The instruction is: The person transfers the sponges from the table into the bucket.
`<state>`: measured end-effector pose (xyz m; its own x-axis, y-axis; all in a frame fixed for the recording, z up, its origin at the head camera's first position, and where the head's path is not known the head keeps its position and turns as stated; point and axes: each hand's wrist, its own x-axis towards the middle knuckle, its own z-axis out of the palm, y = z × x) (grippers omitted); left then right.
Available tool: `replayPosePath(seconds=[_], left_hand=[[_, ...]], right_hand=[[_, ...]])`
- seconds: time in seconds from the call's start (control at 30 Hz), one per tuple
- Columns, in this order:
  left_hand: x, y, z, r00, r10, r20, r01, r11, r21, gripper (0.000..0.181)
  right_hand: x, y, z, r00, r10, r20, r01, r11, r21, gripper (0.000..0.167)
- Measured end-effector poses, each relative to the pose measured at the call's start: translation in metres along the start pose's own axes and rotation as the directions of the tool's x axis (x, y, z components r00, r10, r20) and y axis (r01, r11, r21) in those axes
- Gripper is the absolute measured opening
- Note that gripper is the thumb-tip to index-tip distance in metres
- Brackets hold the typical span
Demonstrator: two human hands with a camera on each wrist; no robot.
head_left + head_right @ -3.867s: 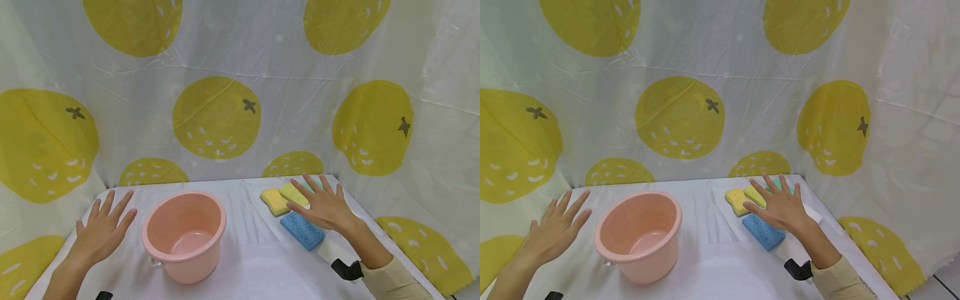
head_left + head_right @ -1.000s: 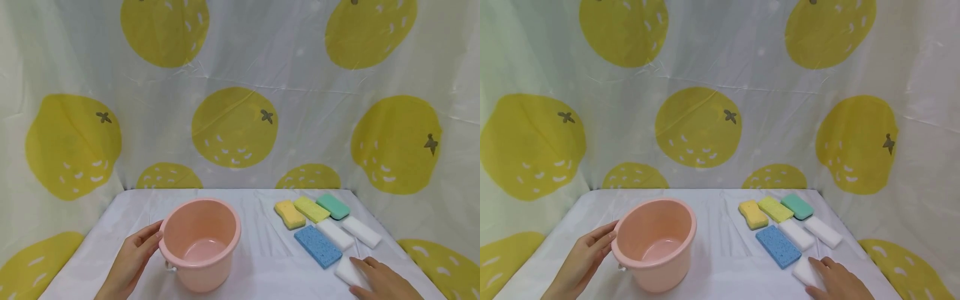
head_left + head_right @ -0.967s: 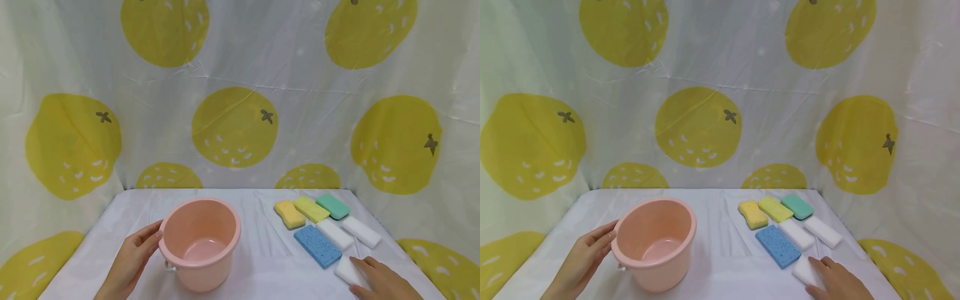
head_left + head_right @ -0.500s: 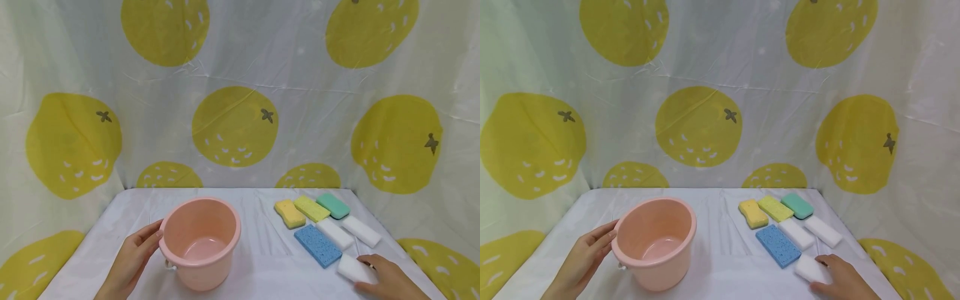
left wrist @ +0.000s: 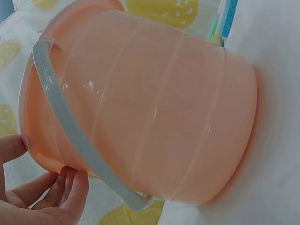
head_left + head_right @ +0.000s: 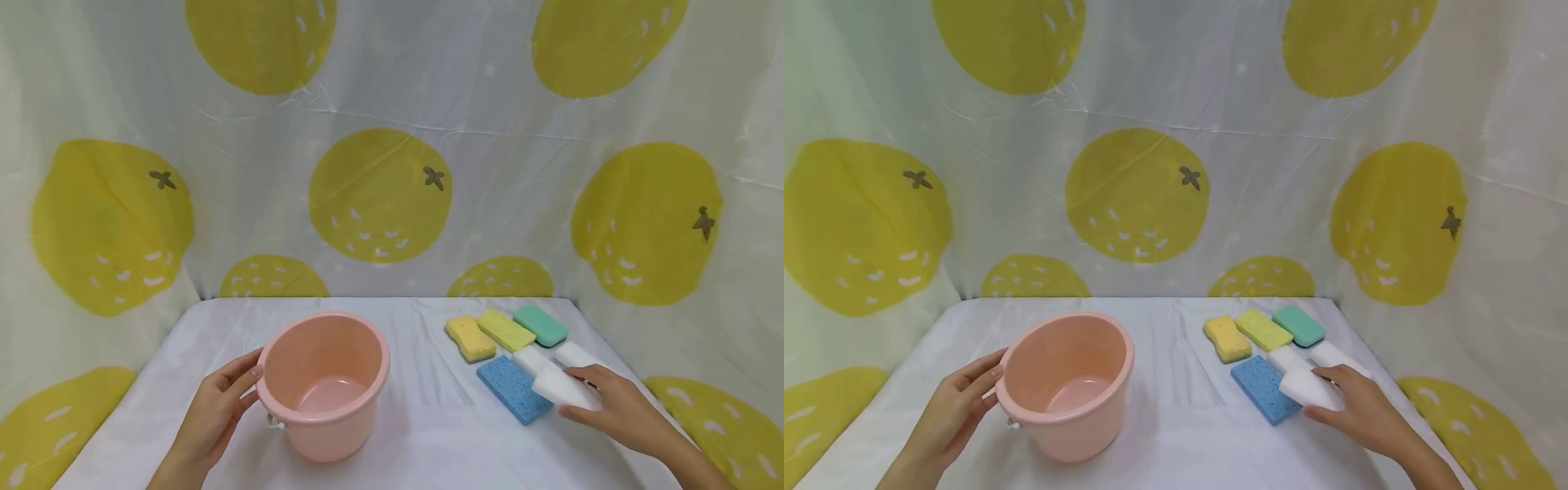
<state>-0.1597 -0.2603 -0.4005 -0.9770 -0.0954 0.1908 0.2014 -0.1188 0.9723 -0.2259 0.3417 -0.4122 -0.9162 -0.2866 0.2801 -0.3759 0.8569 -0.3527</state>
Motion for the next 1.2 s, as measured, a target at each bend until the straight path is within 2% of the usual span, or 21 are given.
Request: replayPosePath(seconds=[0.17, 0.37, 0.6, 0.73, 1.03, 1.2], left_hand=[[0.001, 0.0, 0.001, 1.0, 0.003, 0.003, -0.003, 1.0, 0.007, 0.051], [0.001, -0.002, -0.001, 1.0, 0.028, 0.01, -0.028, 1.0, -0.007, 0.049], [0.0, -0.002, -0.001, 0.999, 0.032, 0.012, -0.032, 0.999, -0.015, 0.048], [0.0, -0.003, -0.001, 0.999, 0.035, 0.017, -0.035, 0.999, -0.018, 0.047], [0.0, -0.003, -0.002, 1.0, 0.023, 0.013, -0.023, 1.0, -0.008, 0.048], [-0.001, -0.002, -0.001, 1.0, 0.017, 0.012, -0.017, 1.0, -0.011, 0.048]], right_hand=[[0.018, -0.016, -0.012, 1.0, -0.025, 0.012, 0.025, 1.0, 0.001, 0.07], [0.034, -0.028, -0.021, 0.994, -0.112, 0.006, 0.112, 0.994, 0.007, 0.065], [0.043, -0.036, -0.025, 0.995, -0.097, 0.034, 0.097, 0.995, 0.005, 0.068], [0.047, -0.04, -0.025, 0.992, -0.118, 0.033, 0.118, 0.993, 0.005, 0.069], [0.062, -0.064, -0.028, 0.98, -0.196, 0.046, 0.195, 0.981, 0.024, 0.067], [0.079, -0.086, -0.026, 0.956, -0.291, 0.046, 0.289, 0.956, 0.055, 0.062]])
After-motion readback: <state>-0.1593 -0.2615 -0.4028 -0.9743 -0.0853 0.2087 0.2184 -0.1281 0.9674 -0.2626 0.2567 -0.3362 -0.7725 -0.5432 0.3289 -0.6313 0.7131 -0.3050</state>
